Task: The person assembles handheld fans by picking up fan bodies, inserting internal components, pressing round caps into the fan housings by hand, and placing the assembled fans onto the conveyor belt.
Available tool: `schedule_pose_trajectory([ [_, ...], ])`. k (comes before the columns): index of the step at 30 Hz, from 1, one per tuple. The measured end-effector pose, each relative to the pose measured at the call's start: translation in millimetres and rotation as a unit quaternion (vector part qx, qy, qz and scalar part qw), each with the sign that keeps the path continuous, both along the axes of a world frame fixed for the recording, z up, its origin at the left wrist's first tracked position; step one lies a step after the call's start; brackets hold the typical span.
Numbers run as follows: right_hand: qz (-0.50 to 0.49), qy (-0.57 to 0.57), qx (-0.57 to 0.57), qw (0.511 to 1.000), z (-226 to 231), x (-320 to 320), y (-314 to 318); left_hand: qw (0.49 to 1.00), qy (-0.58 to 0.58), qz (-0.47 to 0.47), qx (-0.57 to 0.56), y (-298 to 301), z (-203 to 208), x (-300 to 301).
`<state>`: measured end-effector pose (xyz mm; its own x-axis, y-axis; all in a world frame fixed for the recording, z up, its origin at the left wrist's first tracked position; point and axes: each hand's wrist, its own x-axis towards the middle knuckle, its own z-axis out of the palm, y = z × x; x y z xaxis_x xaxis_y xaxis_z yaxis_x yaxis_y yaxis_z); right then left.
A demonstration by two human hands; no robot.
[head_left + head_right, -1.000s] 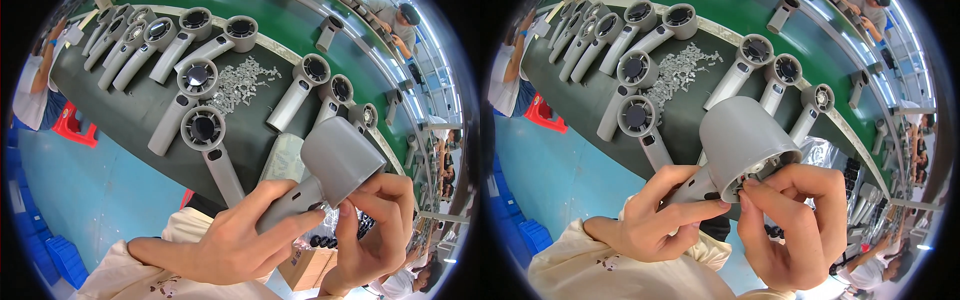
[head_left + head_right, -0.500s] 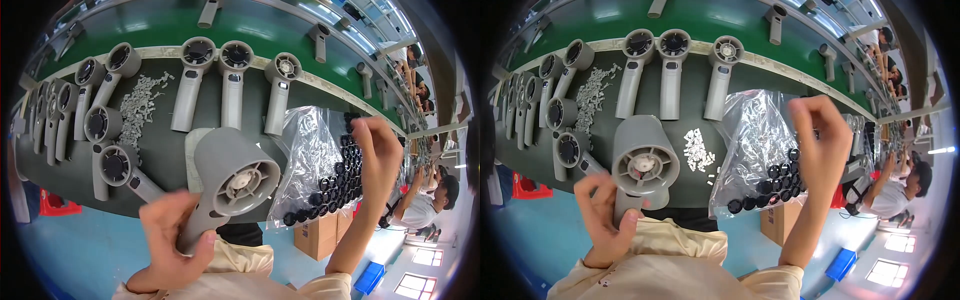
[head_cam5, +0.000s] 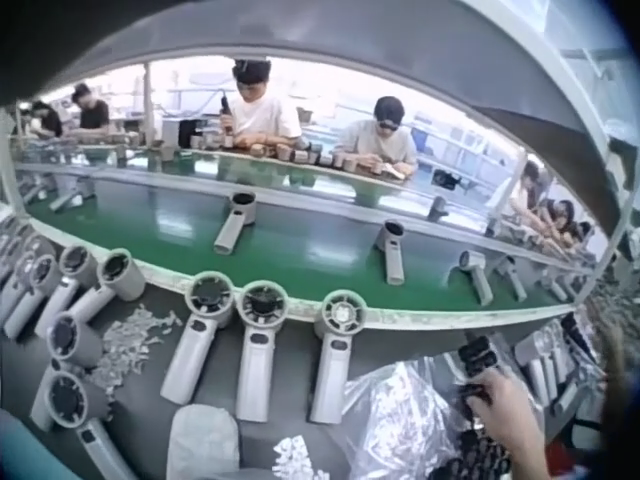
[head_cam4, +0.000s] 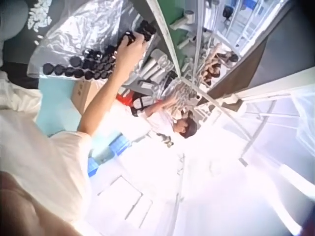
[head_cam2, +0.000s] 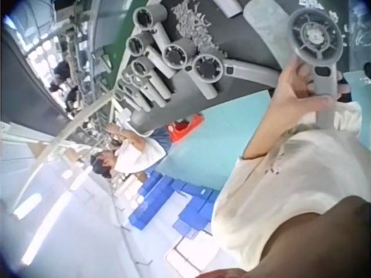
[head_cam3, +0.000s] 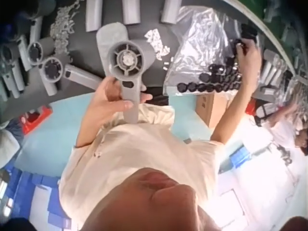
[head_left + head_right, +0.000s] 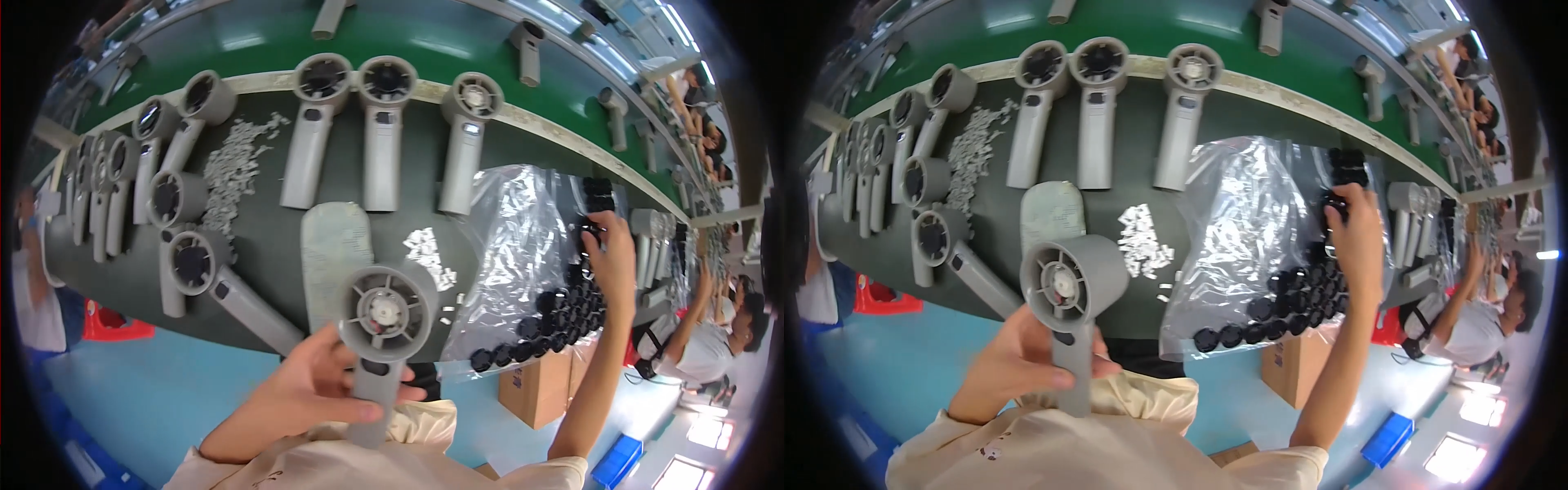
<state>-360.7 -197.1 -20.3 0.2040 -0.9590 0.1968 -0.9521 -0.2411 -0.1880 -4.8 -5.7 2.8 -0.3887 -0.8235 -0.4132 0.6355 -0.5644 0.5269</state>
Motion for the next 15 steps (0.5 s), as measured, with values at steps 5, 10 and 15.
schedule_pose_trajectory([
  [5, -0.024, 0.013, -0.025, 0.999, 4.9, 3.7, 0.9, 0.999, 0.0, -0.04, -0.027, -2.7, -7.6, -8.8],
  [10, -0.041, 0.044, -0.06, 0.996, 5.3, 21.8, 5.7, 0.999, -0.008, -0.022, -0.048, -5.1, -4.6, -10.9],
  [15, 0.048, 0.099, -0.121, 0.987, -4.0, 25.1, 4.5, 1.0, -0.026, -0.009, -0.015, -3.6, 0.4, -7.9],
])
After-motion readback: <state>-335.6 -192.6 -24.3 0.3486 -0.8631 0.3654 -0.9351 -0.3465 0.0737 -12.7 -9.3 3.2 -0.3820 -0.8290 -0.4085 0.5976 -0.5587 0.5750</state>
